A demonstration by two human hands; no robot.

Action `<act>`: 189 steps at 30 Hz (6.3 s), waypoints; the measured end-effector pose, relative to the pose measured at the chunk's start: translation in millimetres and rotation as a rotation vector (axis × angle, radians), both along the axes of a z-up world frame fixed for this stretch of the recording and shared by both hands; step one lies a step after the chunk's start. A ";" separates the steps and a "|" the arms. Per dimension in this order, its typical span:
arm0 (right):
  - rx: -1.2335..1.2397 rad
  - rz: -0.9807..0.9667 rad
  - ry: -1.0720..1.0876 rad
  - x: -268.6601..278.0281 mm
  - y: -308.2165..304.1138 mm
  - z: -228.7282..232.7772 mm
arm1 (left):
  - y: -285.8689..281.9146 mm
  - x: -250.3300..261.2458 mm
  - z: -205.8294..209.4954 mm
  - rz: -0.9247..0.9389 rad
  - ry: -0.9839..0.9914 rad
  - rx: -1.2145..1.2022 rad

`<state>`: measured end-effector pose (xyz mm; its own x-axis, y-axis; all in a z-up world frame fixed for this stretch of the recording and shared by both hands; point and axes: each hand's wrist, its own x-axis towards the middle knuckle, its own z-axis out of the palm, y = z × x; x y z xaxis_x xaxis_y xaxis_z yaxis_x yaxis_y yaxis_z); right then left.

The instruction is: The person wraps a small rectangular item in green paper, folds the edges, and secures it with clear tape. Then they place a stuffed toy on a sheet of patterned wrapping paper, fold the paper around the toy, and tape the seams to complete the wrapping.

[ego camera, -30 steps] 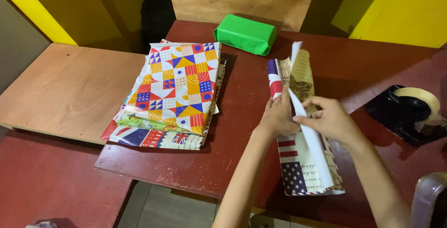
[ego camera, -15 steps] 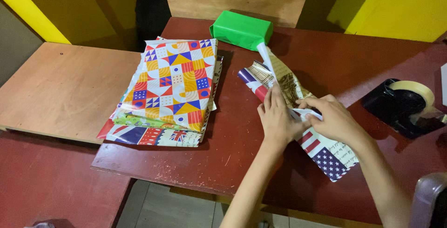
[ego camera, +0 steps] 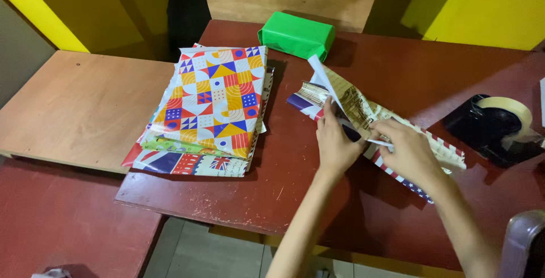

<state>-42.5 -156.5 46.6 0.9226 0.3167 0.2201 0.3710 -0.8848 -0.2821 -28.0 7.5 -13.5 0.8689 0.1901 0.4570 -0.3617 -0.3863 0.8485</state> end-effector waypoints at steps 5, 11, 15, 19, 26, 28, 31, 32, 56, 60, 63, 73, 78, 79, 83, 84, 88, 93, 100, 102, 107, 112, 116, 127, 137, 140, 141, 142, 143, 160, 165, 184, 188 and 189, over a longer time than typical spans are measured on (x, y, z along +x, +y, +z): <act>-0.032 0.037 -0.125 -9.0 -3.5 -8.4 | 11.8 18.6 14.0 -0.165 0.105 -0.607; -0.145 0.014 -0.226 -14.1 7.3 -19.6 | 28.1 48.9 2.6 0.103 0.192 -0.398; -0.248 0.007 -0.169 -9.9 -0.1 -27.4 | 40.2 54.8 -37.2 -0.019 0.173 -0.592; -0.198 0.125 -0.370 1.0 -11.5 -40.8 | 48.4 48.2 -59.6 -0.191 0.220 -0.772; -0.054 0.120 -0.266 4.4 -29.7 -46.6 | 87.6 55.0 -11.2 -0.190 0.527 -0.711; -0.093 0.137 -0.315 7.4 -29.8 -45.0 | 98.8 61.4 3.4 -0.210 0.539 -0.766; -0.125 0.164 -0.347 9.8 -28.4 -41.8 | 103.1 79.4 11.7 -0.092 0.716 -0.732; -0.133 0.173 -0.351 10.2 -28.5 -40.7 | 101.1 83.1 7.9 -0.059 0.640 -0.642; -0.203 0.053 -0.244 52.8 -14.2 -20.6 | 103.4 26.2 -5.9 -0.062 0.312 -0.296; -0.174 0.093 -0.323 50.3 -8.1 -15.4 | 101.2 6.5 31.8 0.271 0.200 0.164; -0.252 0.095 -0.296 56.0 -7.3 -17.0 | 82.9 10.4 55.5 0.378 0.039 0.340; -0.233 0.018 -0.163 69.6 -30.5 -27.3 | -17.3 1.7 1.8 0.086 -0.087 1.084; -0.292 0.018 -0.290 69.8 -41.3 -35.3 | -8.5 6.2 -10.4 0.094 -0.168 1.163; -0.346 -0.026 -0.310 66.9 -42.7 -38.3 | -1.1 11.2 -10.3 0.073 -0.190 1.170; -0.145 -0.052 -0.222 66.6 -53.7 -40.3 | 20.8 22.1 -7.5 0.012 -0.191 1.244; -0.060 -0.060 -0.187 68.6 -56.7 -38.4 | 22.5 22.1 -5.9 -0.007 -0.182 1.255; 0.218 -0.116 -0.050 89.3 -62.5 -26.7 | 21.2 16.7 -1.5 -0.048 -0.145 1.290; 0.292 -0.168 -0.103 108.6 -50.2 -23.6 | 23.1 8.6 -6.5 -0.025 -0.175 1.220; 0.007 0.083 -0.199 101.5 -10.2 -59.5 | 26.6 9.8 -18.9 -0.101 -0.199 0.941; -0.001 0.045 -0.180 98.9 -8.1 -64.4 | 25.7 10.3 -21.4 -0.121 -0.193 0.889; 0.285 0.031 0.003 106.3 -11.7 -54.0 | 24.5 15.9 -20.3 -0.095 -0.233 0.888; 0.591 -0.172 0.100 118.9 -40.9 -18.2 | 26.1 12.9 -19.4 -0.098 -0.221 0.852; 0.524 -0.182 -0.119 106.0 -45.0 -12.7 | 21.9 12.3 -19.3 -0.046 -0.199 0.907; -0.039 -0.010 -0.239 85.7 -30.4 -68.2 | 21.9 14.9 -16.3 -0.080 -0.136 0.971; 0.075 -0.043 -0.274 84.4 -34.2 -79.9 | 17.2 25.3 -23.3 -0.087 -0.116 0.944; 0.052 -0.059 -0.308 84.2 -32.1 -76.9 | 15.3 26.4 -22.5 -0.068 -0.150 0.904; 0.039 -0.070 -0.325 82.7 -31.6 -76.3 | 15.0 26.6 -21.2 -0.058 -0.159 0.903; 0.028 -0.094 -0.354 79.9 -31.7 -76.2 | 14.5 26.7 -19.7 -0.049 -0.168 0.903; 0.018 -0.117 -0.383 76.5 -31.6 -76.9 | 13.8 26.7 -17.8 -0.039 -0.177 0.902; 0.307 -0.563 -0.669 2.8 -237.4 -65.1 | -18.9 56.8 -20.1 -0.133 -0.281 1.295; 0.500 -0.647 -0.351 -20.8 -253.2 -66.9 | -8.9 63.3 -23.0 -0.211 -0.269 1.211; 0.285 -0.536 -0.296 2.8 -306.0 -81.2 | -108.0 42.5 14.2 -0.168 -0.291 0.905; 0.165 -0.611 -0.112 17.3 -328.5 -70.3 | -150.8 26.1 25.0 -0.214 -0.350 0.745; 0.185 -0.633 -0.044 20.8 -334.8 -68.4 | -160.3 24.2 28.4 -0.244 -0.376 0.745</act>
<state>-21.6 -491.3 -21.9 0.9071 -0.3303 0.2609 -0.1898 -0.8742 -0.4470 -3.9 -152.8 14.9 0.6132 -0.4449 0.6528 -0.7121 -0.6690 0.2130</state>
